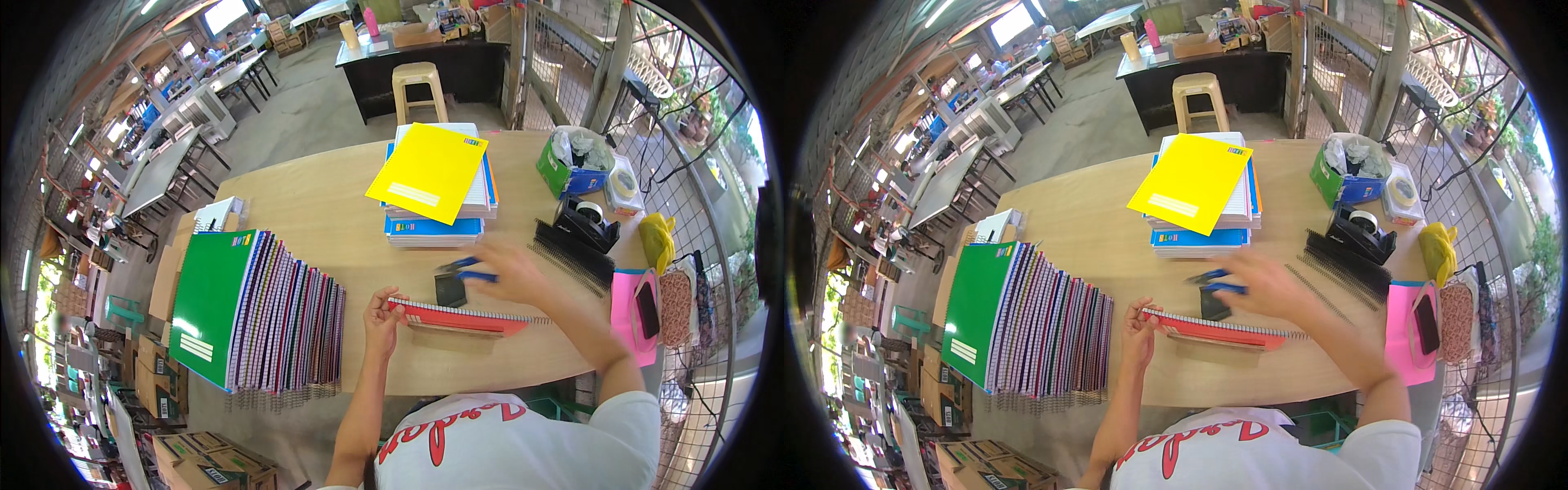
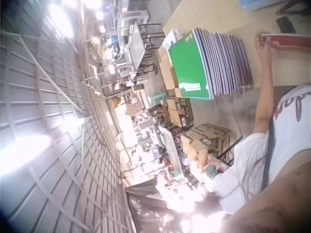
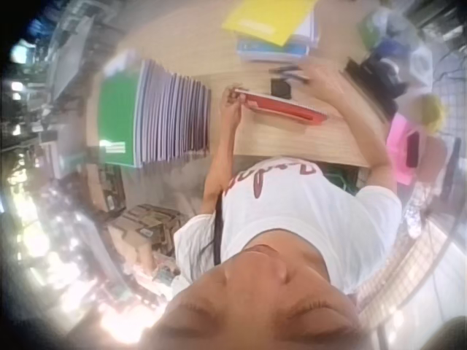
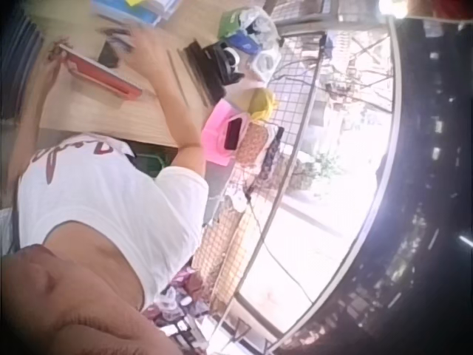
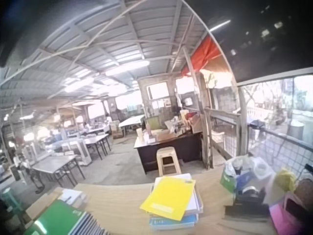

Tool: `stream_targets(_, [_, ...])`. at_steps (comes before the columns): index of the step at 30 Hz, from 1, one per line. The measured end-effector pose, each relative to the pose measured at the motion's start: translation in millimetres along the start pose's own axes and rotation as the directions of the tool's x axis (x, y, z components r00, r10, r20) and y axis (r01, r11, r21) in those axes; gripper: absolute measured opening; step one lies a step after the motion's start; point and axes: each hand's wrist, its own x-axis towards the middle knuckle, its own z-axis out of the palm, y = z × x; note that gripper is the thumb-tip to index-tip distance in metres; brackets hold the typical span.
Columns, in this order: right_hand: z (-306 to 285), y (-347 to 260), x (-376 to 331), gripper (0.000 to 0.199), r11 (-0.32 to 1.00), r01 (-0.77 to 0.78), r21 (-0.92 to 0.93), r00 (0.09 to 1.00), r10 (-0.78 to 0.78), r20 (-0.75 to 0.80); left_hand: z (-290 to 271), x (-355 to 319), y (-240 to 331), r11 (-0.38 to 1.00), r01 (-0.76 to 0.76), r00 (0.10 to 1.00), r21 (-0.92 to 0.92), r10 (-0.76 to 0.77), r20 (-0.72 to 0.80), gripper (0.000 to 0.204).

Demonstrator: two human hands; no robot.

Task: The person organizes spiral-bound notebooks by selecting individual notebooks from different colored stacks and placing them onto a single central pile, then uses shears to trim the ends of the spiral bindings on each notebook.

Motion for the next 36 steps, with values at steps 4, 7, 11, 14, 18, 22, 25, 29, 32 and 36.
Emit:
stream_targets(4, [4.7,-56.1,69.7,0.025,0.849,0.452,-0.273,0.888,-0.401,0.225,9.4,1.7,1.9,1.0,-0.011,1.0,-0.005,0.011,0.006,0.046])
stream_targets(7, [24.7,-64.3,97.4,0.016,0.561,0.736,-0.379,0.677,-0.634,0.374,7.7,0.5,1.3,0.998,-0.044,0.999,-0.033,0.045,0.011,0.05])
stream_targets(11, [33.7,-67.9,110.6,0.011,0.423,0.842,-0.335,0.538,-0.698,0.473,9.8,-0.1,2.5,0.998,-0.058,0.998,-0.039,0.058,-0.001,0.053])
stream_targets(14, [33.0,-77.5,116.2,0.008,0.347,0.877,-0.332,0.476,-0.727,0.496,1.6,1.1,-2.2,0.997,-0.045,0.999,-0.062,0.045,0.001,0.055])
stream_targets(18, [30.5,-79.4,115.8,0.005,0.287,0.9,-0.327,0.429,-0.718,0.549,5.1,2.2,-0.4,0.997,-0.06,0.998,-0.05,0.06,-0.007,0.057])
stream_targets(22, [32.5,-78.3,113.3,0.004,0.282,0.9,-0.332,0.426,-0.727,0.538,9.6,3.6,1.5,0.996,-0.091,0.996,-0.015,0.09,-0.01,0.058])
stream_targets(25, [38.1,-80.3,105.0,0.007,0.313,0.909,-0.275,0.416,-0.721,0.555,9.3,3.7,3.0,0.996,-0.087,0.996,-0.014,0.087,-0.031,0.061])
stream_targets(29, [30.9,-74.7,87.5,0.017,0.948,0.259,-0.187,0.763,-0.082,0.642,10.8,-1.3,-2.7,0.993,-0.103,0.985,0.056,0.109,-0.135,0.066])
stream_targets(32, [35.0,-42.7,62.0,0.032,0.966,0.146,-0.212,0.827,-0.001,0.563,20.7,-0.6,-3.7,0.995,-0.103,0.984,0.019,0.104,-0.143,0.072])
stream_targets(36, [26.0,-16.4,60.2,0.061,0.955,0.124,-0.27,0.957,-0.044,0.286,25.1,-6.6,0.8,0.994,-0.11,0.979,0.01,0.11,-0.17,0.076])
